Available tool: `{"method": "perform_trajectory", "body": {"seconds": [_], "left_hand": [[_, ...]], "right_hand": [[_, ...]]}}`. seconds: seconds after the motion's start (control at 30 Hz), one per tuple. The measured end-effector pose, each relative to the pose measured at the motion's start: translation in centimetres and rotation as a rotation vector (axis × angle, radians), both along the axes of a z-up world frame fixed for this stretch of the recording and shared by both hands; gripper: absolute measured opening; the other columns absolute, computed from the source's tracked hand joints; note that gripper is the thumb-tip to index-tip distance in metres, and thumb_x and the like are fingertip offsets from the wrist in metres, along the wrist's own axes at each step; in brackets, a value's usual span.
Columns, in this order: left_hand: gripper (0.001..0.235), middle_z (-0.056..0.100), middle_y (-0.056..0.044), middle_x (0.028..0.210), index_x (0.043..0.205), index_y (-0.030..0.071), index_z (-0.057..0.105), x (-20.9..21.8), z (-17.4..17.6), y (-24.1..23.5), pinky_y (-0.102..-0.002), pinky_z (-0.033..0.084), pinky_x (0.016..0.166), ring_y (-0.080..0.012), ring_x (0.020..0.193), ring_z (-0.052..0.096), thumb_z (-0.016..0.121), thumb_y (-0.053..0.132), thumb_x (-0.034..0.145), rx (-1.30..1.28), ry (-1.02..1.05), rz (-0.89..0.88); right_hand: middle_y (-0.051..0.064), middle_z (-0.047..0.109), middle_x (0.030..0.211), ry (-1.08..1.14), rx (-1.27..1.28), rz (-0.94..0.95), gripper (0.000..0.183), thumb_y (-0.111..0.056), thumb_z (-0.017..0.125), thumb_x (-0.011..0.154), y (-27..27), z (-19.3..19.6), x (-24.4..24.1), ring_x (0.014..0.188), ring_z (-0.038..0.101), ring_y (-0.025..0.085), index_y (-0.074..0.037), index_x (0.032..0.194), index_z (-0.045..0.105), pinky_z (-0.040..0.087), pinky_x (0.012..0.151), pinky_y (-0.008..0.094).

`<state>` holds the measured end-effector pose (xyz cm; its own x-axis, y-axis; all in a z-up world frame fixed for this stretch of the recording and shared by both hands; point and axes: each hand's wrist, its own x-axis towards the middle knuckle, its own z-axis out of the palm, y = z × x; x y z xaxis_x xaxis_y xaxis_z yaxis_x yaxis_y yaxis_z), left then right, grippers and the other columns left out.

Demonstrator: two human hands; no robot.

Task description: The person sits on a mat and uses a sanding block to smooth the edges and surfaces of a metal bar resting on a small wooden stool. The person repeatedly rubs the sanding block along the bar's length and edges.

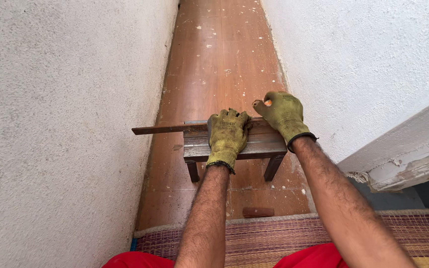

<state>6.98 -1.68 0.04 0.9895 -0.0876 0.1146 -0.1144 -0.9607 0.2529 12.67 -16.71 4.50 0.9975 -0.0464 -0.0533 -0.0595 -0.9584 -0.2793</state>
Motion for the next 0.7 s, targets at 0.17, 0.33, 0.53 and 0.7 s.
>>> {"method": "perform_trajectory", "body": {"seconds": [0.17, 0.33, 0.53, 0.7], "left_hand": [[0.028, 0.066, -0.005, 0.121, 0.123, 0.026, 0.069, 0.0, -0.4, -0.1, -0.05, 0.042, 0.106, -0.0234, 0.124, 0.056, 0.056, 0.043, 0.104, -0.004, 0.003, 0.0], [0.032, 0.065, -0.004, 0.12, 0.126, 0.026, 0.067, 0.1, 0.0, 0.1, -0.051, 0.041, 0.105, -0.0221, 0.122, 0.056, 0.061, 0.039, 0.097, 0.012, -0.01, 0.001], [0.03, 0.065, -0.004, 0.121, 0.123, 0.026, 0.068, 0.0, 0.2, -0.1, -0.05, 0.041, 0.109, -0.022, 0.123, 0.056, 0.057, 0.045, 0.103, -0.021, 0.034, 0.001], [0.032, 0.064, -0.004, 0.123, 0.125, 0.026, 0.066, 0.0, 0.1, 0.2, -0.051, 0.041, 0.105, -0.0223, 0.123, 0.055, 0.063, 0.035, 0.095, 0.078, -0.023, -0.015]], "right_hand": [[0.01, 0.078, 0.111, 0.012, 0.144, -0.099, 0.055, -0.061, 0.057, 0.098, 0.3, -0.3, -0.4, 0.11, 0.071, 0.022, -0.019, 0.129, 0.07, 0.053, 0.107, 0.043], [0.009, 0.075, 0.111, 0.065, 0.114, -0.034, 0.053, -0.06, 0.056, 0.097, 1.1, 0.3, -0.2, 0.108, 0.071, 0.023, -0.02, 0.128, 0.069, 0.053, 0.103, 0.044], [0.007, 0.073, 0.112, 0.037, 0.03, 0.025, 0.053, -0.061, 0.054, 0.098, 0.0, 1.1, -0.3, 0.112, 0.067, 0.021, -0.018, 0.123, 0.072, 0.052, 0.104, 0.044], [0.009, 0.073, 0.113, -0.024, -0.085, 0.102, 0.053, -0.059, 0.054, 0.099, -0.2, 1.0, -0.6, 0.111, 0.07, 0.023, -0.014, 0.123, 0.071, 0.056, 0.102, 0.043]]}}
